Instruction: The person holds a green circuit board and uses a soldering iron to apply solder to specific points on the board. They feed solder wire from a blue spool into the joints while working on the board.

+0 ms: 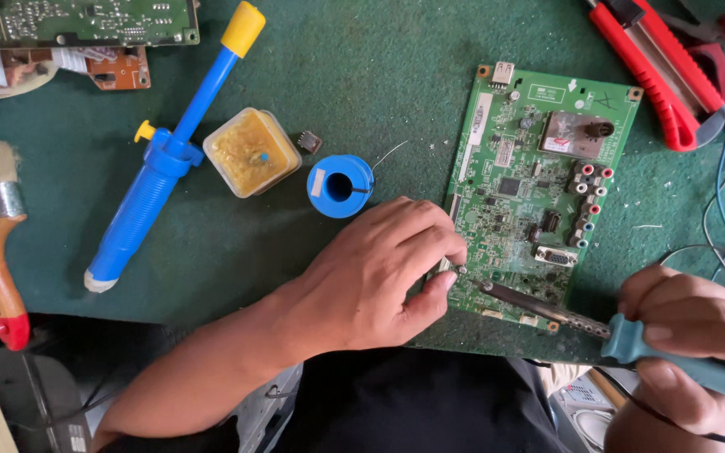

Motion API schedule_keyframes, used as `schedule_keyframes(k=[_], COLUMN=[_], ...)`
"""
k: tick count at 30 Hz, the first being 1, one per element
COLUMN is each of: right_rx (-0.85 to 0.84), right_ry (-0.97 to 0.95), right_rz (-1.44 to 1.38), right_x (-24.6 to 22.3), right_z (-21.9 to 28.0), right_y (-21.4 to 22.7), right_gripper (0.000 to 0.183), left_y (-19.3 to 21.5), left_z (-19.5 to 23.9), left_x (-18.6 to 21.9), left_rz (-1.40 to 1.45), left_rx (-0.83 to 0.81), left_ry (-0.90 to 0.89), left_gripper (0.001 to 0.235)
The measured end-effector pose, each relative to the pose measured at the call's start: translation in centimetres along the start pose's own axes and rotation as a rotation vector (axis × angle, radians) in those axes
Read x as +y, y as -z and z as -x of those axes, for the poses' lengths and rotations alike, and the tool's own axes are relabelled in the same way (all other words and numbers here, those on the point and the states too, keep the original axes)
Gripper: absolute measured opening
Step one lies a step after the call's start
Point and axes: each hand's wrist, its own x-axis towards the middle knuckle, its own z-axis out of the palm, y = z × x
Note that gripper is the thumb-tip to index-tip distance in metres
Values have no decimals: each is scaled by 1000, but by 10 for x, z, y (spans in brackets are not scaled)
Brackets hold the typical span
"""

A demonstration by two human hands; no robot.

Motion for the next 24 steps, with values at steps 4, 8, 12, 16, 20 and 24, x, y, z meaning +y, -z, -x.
schedule_keyframes(k=[4,8,12,16,20,24], right_rx=[-244,-294,-277,-279,-296,-314], right_ry=[115,157,129,224,267,281], right_rz=[25,30,53,70,92,93], right_x=[7,7,3,-2,-6,-8], right_z=[-11,-17,-18,-22,-25,-29], right_y=[13,12,8,1,-2,-3], right_gripper=[28,28,26,23,23,22], left_y=[-5,-8,-9,-12,-13,-14], left_z=[0,0,0,2,2,2], left_x=[-3,-5,-6,-8,-9,-10], left_rz=[-34,-62,-65,-84,-112,-127], left_rx=[68,97,107,115,127,124], left_ry=[-52,-83,-98,-117,-136,-142], left_gripper=[7,11,12,13,13,13])
